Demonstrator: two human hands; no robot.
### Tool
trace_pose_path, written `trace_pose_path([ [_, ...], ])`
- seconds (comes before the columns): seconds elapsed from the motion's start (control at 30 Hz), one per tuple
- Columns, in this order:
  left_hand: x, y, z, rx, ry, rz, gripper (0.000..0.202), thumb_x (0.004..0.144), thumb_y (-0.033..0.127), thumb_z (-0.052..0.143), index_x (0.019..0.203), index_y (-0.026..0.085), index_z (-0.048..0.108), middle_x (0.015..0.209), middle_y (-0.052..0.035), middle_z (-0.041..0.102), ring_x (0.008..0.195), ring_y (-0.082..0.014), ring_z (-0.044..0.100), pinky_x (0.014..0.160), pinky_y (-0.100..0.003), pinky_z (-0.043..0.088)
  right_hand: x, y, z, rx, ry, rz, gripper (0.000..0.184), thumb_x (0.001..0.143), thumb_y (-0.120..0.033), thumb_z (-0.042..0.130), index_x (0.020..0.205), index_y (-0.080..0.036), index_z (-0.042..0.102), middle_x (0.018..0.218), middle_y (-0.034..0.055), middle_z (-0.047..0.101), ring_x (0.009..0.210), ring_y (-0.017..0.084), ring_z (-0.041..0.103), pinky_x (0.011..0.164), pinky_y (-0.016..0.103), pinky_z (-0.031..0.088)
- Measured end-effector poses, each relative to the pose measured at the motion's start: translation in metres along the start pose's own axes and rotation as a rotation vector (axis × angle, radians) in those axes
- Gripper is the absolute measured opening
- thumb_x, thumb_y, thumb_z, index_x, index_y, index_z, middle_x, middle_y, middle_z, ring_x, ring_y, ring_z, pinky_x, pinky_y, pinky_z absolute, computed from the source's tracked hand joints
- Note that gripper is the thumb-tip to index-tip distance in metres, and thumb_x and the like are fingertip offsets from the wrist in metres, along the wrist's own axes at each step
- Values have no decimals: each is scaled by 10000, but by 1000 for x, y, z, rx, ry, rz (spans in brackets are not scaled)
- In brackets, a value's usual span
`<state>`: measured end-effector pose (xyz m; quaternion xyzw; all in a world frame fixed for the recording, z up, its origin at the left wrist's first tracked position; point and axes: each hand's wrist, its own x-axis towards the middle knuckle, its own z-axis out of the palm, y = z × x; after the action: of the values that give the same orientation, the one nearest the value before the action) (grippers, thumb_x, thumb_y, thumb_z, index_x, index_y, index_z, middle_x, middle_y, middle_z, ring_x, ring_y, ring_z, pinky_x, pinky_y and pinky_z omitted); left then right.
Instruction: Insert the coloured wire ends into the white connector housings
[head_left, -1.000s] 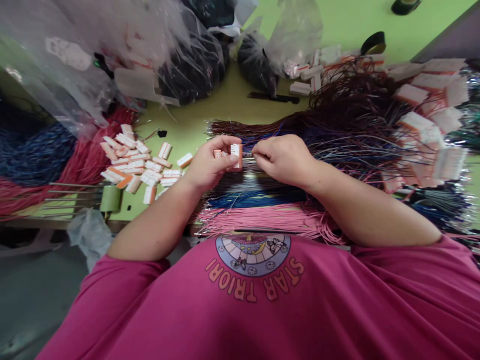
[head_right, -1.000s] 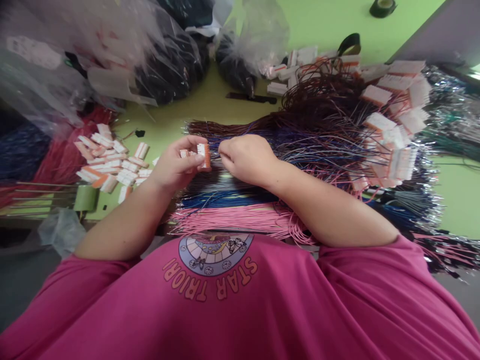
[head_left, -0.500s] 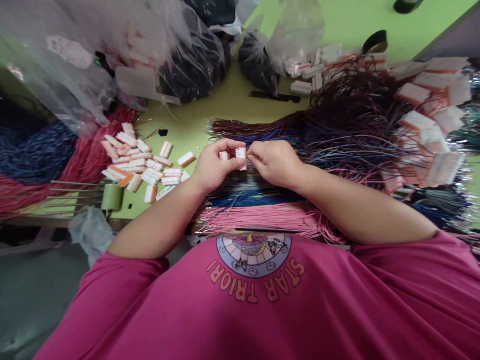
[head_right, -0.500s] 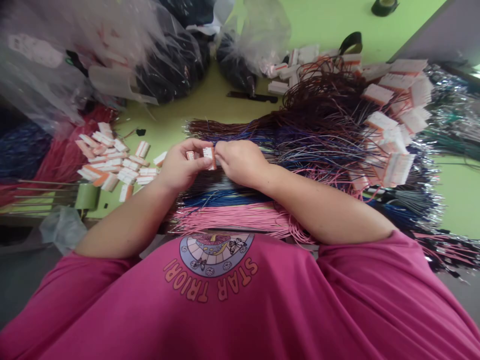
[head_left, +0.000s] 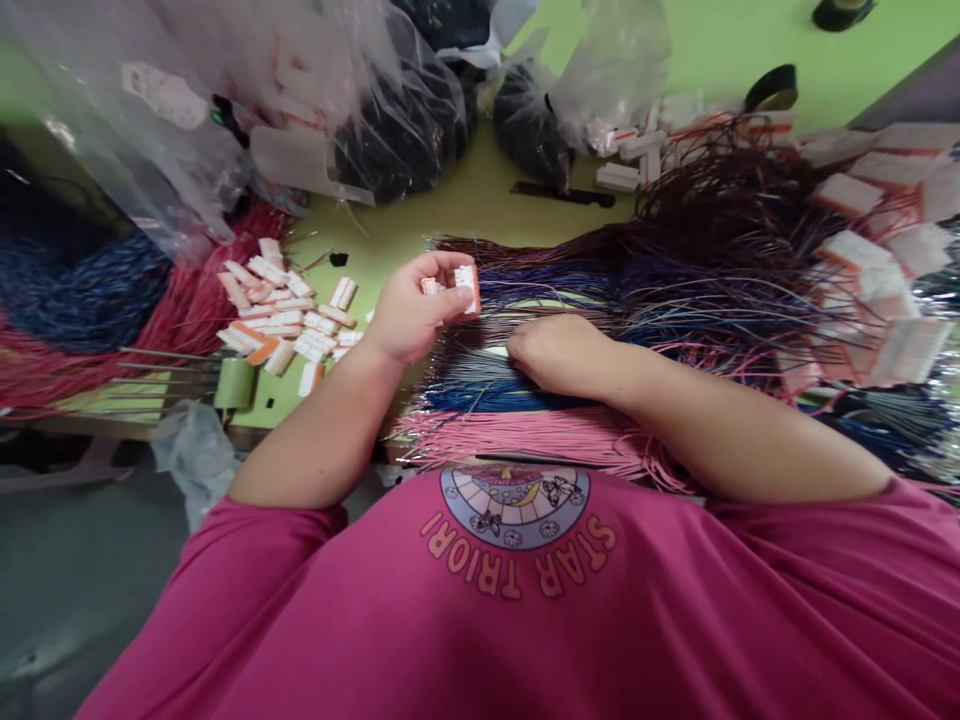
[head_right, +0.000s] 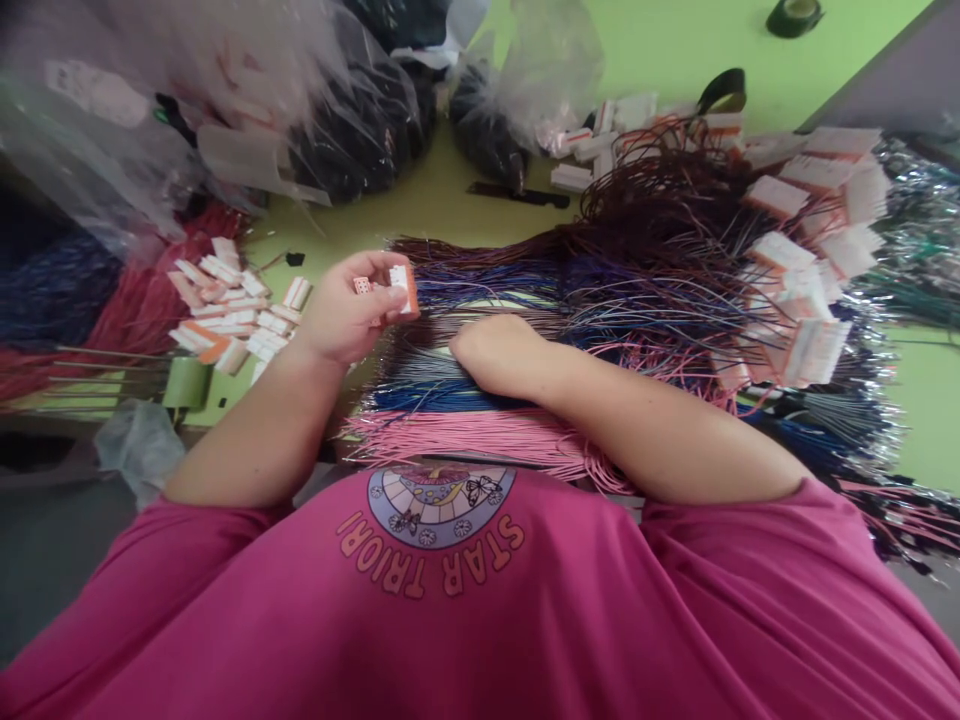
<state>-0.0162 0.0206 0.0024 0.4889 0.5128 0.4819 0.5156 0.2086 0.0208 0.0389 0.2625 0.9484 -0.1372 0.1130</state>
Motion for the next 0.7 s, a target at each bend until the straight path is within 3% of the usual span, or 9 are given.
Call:
trace_pose_path([
  [0.17, 0, 0, -1, 6, -21, -9, 427, 669, 229, 792, 1088, 236, 711, 870, -27, 655, 756, -172, 635, 667, -346, 607, -2, 9, -12, 98, 30, 21, 278, 955, -187, 524, 990, -191, 800, 1044, 94, 788, 884, 207, 661, 732, 316, 374],
  [0.33, 0, 2, 0, -24, -18, -14, 430, 641, 240, 816, 1060, 230, 719, 855, -18, 672, 712, -154, 631, 621, -311, 589, -9, 14, -24, 270, 31, -6, 201, 859, -149, 580, 907, -185, 772, 884, 42, 754, 753, 159, 580, 708, 288, 354],
  [0.5, -5, 7, 6, -44, -57, -23, 485, 598, 333, 909, 1037, 234, 729, 808, -4, 681, 659, -127, 602, 586, -262, 545, -15, -8, -23, 562, 27, -202, 371, 875, -187, 646, 1237, -163, 726, 820, -2, 743, 675, 132, 567, 670, 263, 363],
  [0.6, -10, 7, 13, -87, -112, -30, 531, 589, 402, 952, 1039, 237, 722, 787, 6, 674, 633, -111, 590, 569, -240, 522, -16, -18, -19, 680, 166, -288, 293, 942, -211, 595, 1193, -169, 739, 878, 16, 764, 746, 134, 621, 724, 261, 418],
  [0.7, -13, 6, 17, -230, -160, -79, 563, 579, 399, 978, 1046, 237, 707, 774, 23, 662, 615, -99, 599, 554, -226, 518, -14, -12, -15, 697, 412, -205, 252, 978, -201, 510, 997, -171, 760, 943, 37, 774, 832, 139, 653, 798, 267, 449],
])
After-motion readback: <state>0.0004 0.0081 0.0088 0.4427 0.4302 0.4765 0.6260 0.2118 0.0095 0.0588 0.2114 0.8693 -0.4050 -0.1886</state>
